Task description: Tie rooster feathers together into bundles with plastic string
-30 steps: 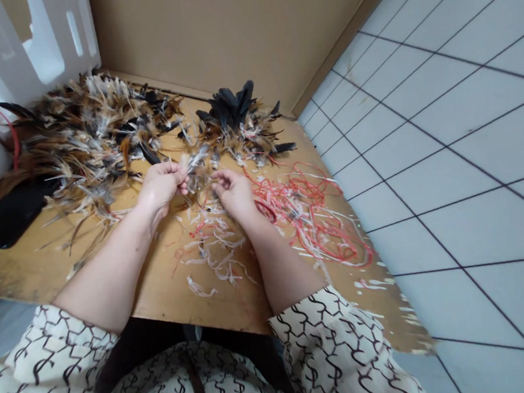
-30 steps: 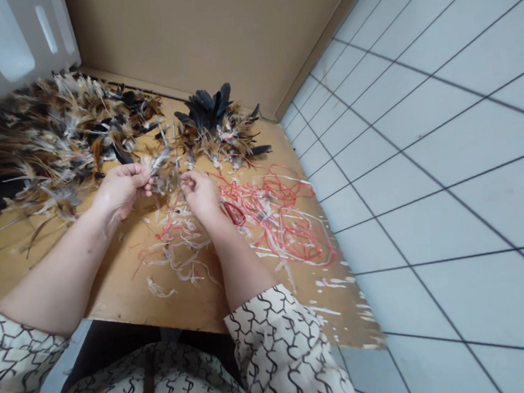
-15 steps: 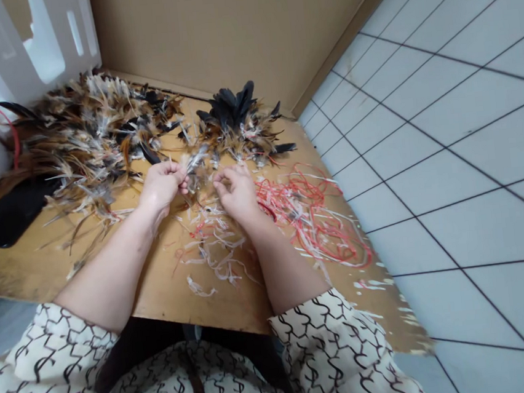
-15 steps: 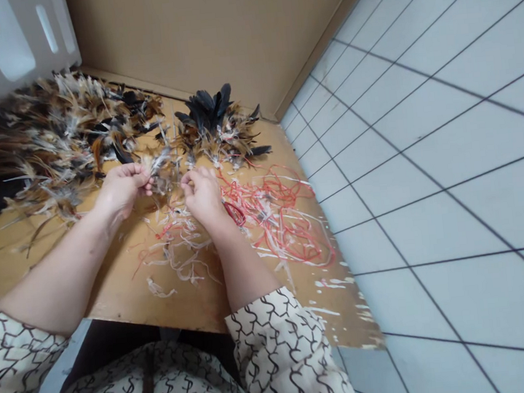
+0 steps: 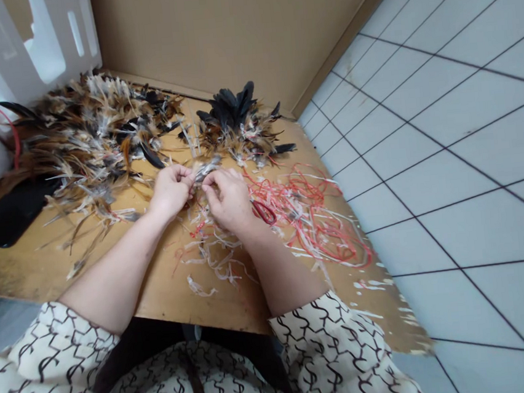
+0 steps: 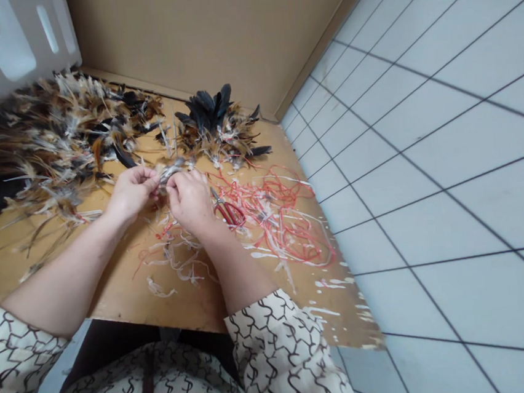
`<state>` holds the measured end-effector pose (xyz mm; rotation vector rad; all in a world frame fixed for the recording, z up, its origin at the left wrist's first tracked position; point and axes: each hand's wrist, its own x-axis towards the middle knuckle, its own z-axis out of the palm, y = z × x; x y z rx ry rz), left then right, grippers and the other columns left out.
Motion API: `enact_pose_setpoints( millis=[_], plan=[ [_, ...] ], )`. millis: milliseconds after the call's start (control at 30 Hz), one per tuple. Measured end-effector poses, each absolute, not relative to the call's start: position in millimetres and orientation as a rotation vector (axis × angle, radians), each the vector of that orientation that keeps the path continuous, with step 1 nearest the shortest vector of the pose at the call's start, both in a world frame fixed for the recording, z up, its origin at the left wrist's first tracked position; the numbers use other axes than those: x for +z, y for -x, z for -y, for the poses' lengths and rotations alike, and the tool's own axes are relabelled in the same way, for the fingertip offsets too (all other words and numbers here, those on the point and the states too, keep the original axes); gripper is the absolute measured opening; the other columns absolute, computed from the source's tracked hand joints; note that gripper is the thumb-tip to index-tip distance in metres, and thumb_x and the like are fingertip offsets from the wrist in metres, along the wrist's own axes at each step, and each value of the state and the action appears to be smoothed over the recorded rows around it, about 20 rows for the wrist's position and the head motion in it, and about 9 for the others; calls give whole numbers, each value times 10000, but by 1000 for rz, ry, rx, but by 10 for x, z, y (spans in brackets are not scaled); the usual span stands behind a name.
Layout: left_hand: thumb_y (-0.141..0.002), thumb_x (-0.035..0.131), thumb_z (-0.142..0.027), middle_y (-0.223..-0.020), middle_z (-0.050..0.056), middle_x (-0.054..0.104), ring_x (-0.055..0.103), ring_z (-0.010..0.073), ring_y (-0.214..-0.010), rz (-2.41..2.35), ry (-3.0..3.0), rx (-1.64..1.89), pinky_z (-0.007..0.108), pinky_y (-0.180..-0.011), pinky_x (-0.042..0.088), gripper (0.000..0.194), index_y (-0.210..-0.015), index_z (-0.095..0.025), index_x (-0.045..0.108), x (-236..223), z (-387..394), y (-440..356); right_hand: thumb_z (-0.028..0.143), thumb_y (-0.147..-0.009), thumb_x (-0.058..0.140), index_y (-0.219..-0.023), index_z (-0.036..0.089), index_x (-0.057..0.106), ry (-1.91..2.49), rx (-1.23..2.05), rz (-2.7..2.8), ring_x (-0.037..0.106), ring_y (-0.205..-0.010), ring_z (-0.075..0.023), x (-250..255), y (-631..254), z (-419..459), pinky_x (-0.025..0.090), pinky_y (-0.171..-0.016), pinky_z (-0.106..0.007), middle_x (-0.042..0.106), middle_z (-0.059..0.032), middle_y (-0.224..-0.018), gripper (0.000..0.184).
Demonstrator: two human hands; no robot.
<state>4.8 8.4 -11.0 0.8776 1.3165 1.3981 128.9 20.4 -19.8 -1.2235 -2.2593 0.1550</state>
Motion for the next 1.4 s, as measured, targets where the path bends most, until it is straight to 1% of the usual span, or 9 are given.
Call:
enact_pose_setpoints(
  millis=[233, 400, 600, 767, 867, 1000, 1100, 1200, 1400],
  plan=[
    [-735, 539, 11, -380, -59, 478, 403, 47, -326, -1307, -856, 1375, 158, -397, 342, 267, -524, -148, 499, -94, -69, -56, 204, -796, 444, -761, 199, 554, 1265, 206, 2178, 511, -875, -237, -185, -1281, -191, 364, -828, -367, 616, -71, -816, 115],
    [-733, 543, 9, -377, -63, 469, 384, 41, -308, -1289, -834, 1350, 156, -374, 315, 268, -522, -147, 489, -74, -53, -69, 219, -777, 472, -734, 206, 545, 1250, 294, 2098, 520, -834, -216, -213, -1273, -208, 386, -807, -360, 612, -53, -788, 85],
    [-706, 550, 18, -381, -59, 462, 388, 41, -329, -1299, -792, 1457, 155, -391, 338, 289, -480, -146, 475, -38, -84, 13, 203, -696, 536, -658, 205, 512, 1192, 815, 1744, 502, -627, -132, -267, -1308, -328, 417, -654, -283, 540, 26, -621, 45],
    [-702, 558, 25, -396, -57, 465, 387, 38, -339, -1307, -771, 1494, 155, -401, 341, 303, -469, -149, 472, -27, -103, 64, 199, -613, 598, -600, 196, 522, 1222, 1124, 1528, 416, -482, -79, -318, -1391, -422, 348, -525, -233, 505, 58, -523, 78],
    [-712, 554, 16, -395, -57, 464, 385, 42, -346, -1309, -778, 1480, 158, -408, 341, 303, -473, -151, 472, -17, -93, 50, 211, -591, 618, -597, 195, 534, 1241, 1130, 1480, 425, -482, -82, -315, -1421, -438, 343, -512, -231, 506, 58, -516, 86],
    [-742, 513, 12, -382, -60, 449, 372, 47, -339, -1348, -798, 1451, 164, -406, 323, 318, -478, -156, 458, -4, -77, 16, 218, -616, 621, -618, 192, 556, 1222, 1025, 1440, 452, -527, -84, -252, -1406, -404, 382, -568, -241, 521, 52, -558, 70],
    [-742, 522, 0, -397, -66, 448, 365, 48, -342, -1369, -842, 1445, 168, -413, 315, 294, -504, -162, 462, -28, -76, -2, 273, -641, 653, -596, 194, 550, 1168, 1043, 1432, 438, -530, -81, -203, -1363, -345, 382, -571, -241, 520, 47, -561, 138],
    [-734, 535, -23, -421, -66, 445, 364, 57, -366, -1388, -924, 1437, 176, -426, 302, 262, -529, -171, 463, -85, -87, -7, 385, -645, 688, -564, 198, 539, 1120, 1132, 1385, 416, -517, -79, -173, -1317, -284, 369, -542, -236, 505, 45, -539, 253],
    [-704, 541, -56, -464, -64, 419, 370, 90, -466, -1489, -1192, 1450, 203, -503, 285, 209, -550, -179, 471, -173, -86, -13, 513, -596, 723, -558, 185, 574, 1095, 1335, 1290, 453, -508, -72, -137, -1253, -234, 371, -511, -224, 558, 19, -559, 362]
  ],
)
